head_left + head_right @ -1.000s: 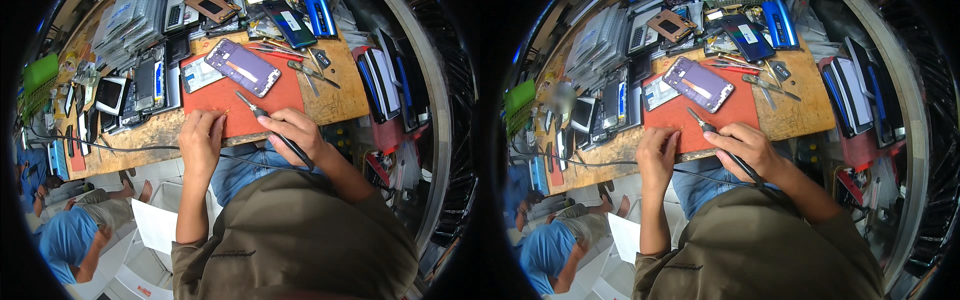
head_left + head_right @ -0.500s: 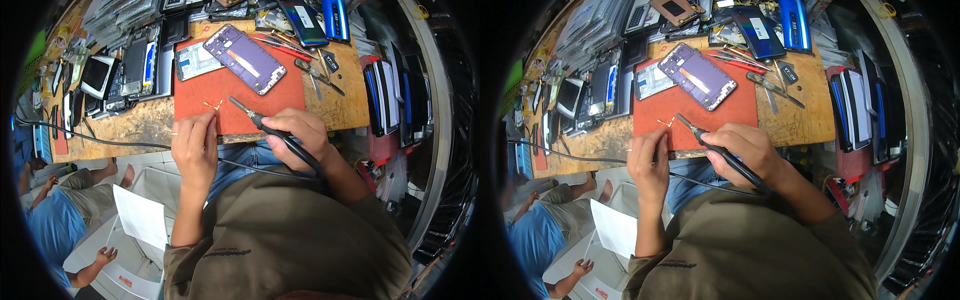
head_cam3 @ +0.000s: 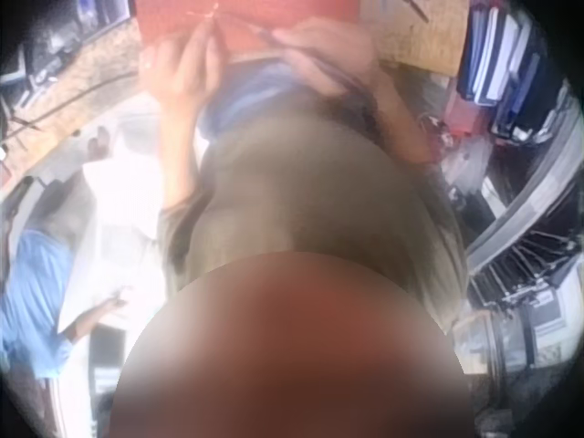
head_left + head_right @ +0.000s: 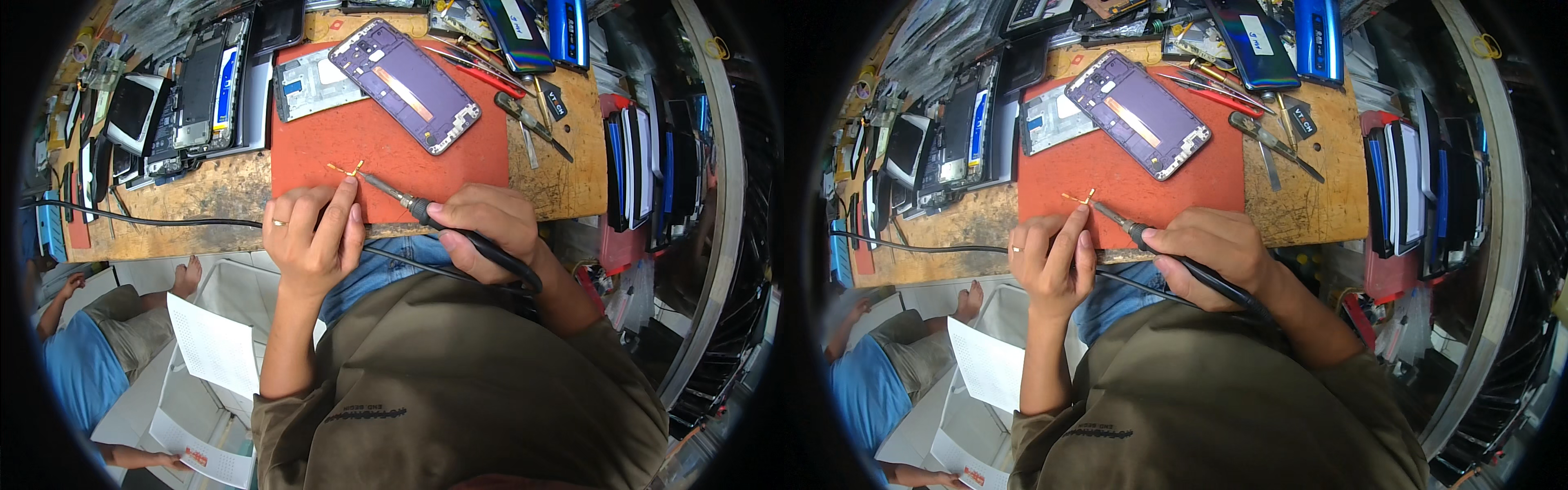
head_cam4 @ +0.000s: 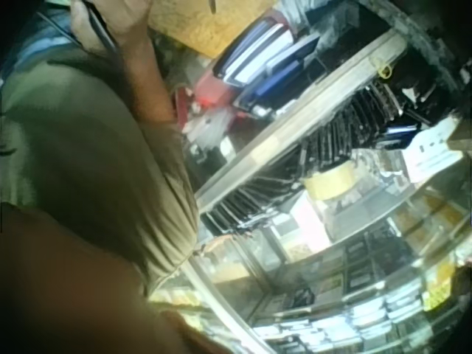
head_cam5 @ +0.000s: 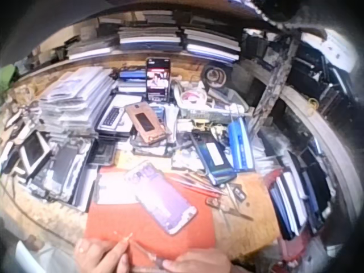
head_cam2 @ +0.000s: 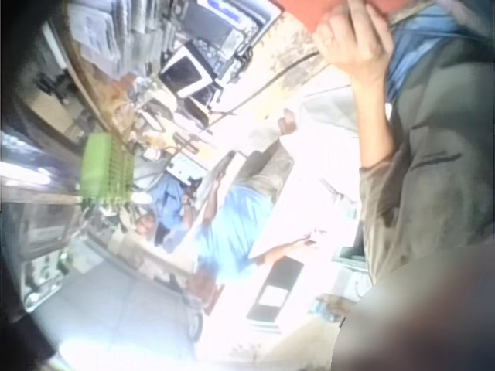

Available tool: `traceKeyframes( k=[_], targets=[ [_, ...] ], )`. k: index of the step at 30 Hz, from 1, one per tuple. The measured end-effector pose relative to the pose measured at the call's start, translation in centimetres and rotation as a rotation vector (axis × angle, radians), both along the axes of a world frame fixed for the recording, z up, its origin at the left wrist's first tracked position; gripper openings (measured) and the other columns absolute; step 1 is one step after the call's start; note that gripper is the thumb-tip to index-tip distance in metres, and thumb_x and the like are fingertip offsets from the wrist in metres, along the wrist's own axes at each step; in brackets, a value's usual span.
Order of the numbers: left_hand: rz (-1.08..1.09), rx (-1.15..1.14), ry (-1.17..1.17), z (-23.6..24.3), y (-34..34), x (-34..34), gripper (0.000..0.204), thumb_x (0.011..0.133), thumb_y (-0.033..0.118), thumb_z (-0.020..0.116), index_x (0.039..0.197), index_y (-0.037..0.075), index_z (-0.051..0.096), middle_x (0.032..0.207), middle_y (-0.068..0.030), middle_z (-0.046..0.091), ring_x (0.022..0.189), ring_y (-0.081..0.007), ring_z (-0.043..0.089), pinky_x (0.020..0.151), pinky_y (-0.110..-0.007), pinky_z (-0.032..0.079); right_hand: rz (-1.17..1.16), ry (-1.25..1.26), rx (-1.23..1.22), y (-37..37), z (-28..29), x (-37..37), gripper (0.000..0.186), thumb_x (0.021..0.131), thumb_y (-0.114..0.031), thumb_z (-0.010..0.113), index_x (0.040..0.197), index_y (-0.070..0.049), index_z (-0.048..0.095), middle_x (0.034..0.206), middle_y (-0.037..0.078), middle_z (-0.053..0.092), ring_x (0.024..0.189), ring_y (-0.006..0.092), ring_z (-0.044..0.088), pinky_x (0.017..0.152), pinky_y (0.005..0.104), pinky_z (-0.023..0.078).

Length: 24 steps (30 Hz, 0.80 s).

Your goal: The person works at a cluttered electronics repair bench, handling a disassembled smartphone and small components. They use tweezers and a soldering iron to manipulate tiny parts on a red mat, occasionally picking up a soldering stand and a toothbrush. The person also briefly operates a smartphone screen before returning to the repair task.

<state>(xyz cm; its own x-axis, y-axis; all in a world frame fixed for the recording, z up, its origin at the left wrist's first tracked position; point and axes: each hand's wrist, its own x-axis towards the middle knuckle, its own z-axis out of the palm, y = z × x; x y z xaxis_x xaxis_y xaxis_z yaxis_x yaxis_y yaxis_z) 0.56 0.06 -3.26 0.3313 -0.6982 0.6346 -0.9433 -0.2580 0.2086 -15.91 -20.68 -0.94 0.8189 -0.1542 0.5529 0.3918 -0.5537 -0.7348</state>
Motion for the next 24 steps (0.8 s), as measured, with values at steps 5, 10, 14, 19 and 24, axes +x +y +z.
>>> traceKeyframes(
  k=[5, 10, 14, 19, 24],
  targets=[
    [0.019, -0.011, 0.002, -0.1, -0.2, -0.1, 0.026, 0.086, 0.017, 0.077, 0.110, 0.010, 0.084, 0.093, -0.0012, 0.070, 0.084, -0.0219, 0.064, 0.074, -0.038, 0.046, -0.001, 0.030, -0.015, 0.1, 0.4, -0.1, 0.028, 0.081, 0.006, 0.078, 0.109, 0.007, 0.075, 0.086, 0.017, 0.073, 0.072, 0.0307, 0.074, 0.064, 0.0387, 0.059],
    [0.019, -0.004, 0.026, 0.3, -0.3, -0.2, 0.025, 0.086, 0.013, 0.076, 0.109, 0.008, 0.084, 0.092, -0.0050, 0.070, 0.084, -0.0248, 0.064, 0.076, -0.039, 0.048, -0.025, -0.005, -0.058, 0.6, 0.1, 0.1, 0.030, 0.078, 0.007, 0.079, 0.109, 0.005, 0.076, 0.086, 0.013, 0.071, 0.072, 0.0287, 0.072, 0.063, 0.0378, 0.058],
    [0.043, -0.001, -0.001, 0.3, -0.5, -0.2, 0.024, 0.086, 0.016, 0.076, 0.108, 0.010, 0.084, 0.091, -0.0017, 0.070, 0.083, -0.0226, 0.064, 0.073, -0.038, 0.046, -0.043, -0.002, -0.063, 1.1, -0.3, -0.3, 0.034, 0.076, 0.008, 0.082, 0.109, 0.002, 0.077, 0.087, 0.010, 0.069, 0.072, 0.0266, 0.069, 0.062, 0.0368, 0.056],
    [0.051, 0.017, 0.010, 0.4, -0.5, -0.3, 0.023, 0.086, 0.015, 0.076, 0.107, 0.009, 0.084, 0.090, -0.0019, 0.070, 0.082, -0.0221, 0.063, 0.073, -0.038, 0.046, -0.050, -0.026, -0.111, 1.3, -0.8, -0.4, 0.037, 0.076, 0.007, 0.084, 0.111, -0.001, 0.078, 0.084, 0.008, 0.064, 0.070, 0.0242, 0.065, 0.060, 0.0361, 0.052],
    [0.055, 0.013, 0.011, 0.3, -0.5, -0.3, 0.023, 0.086, 0.015, 0.076, 0.107, 0.010, 0.084, 0.089, -0.0017, 0.070, 0.082, -0.0218, 0.063, 0.073, -0.038, 0.046, -0.076, -0.046, -0.105, 1.4, -0.9, -0.5, 0.040, 0.073, 0.006, 0.085, 0.112, -0.002, 0.078, 0.087, 0.007, 0.062, 0.072, 0.0240, 0.063, 0.062, 0.0362, 0.051]
  ],
)
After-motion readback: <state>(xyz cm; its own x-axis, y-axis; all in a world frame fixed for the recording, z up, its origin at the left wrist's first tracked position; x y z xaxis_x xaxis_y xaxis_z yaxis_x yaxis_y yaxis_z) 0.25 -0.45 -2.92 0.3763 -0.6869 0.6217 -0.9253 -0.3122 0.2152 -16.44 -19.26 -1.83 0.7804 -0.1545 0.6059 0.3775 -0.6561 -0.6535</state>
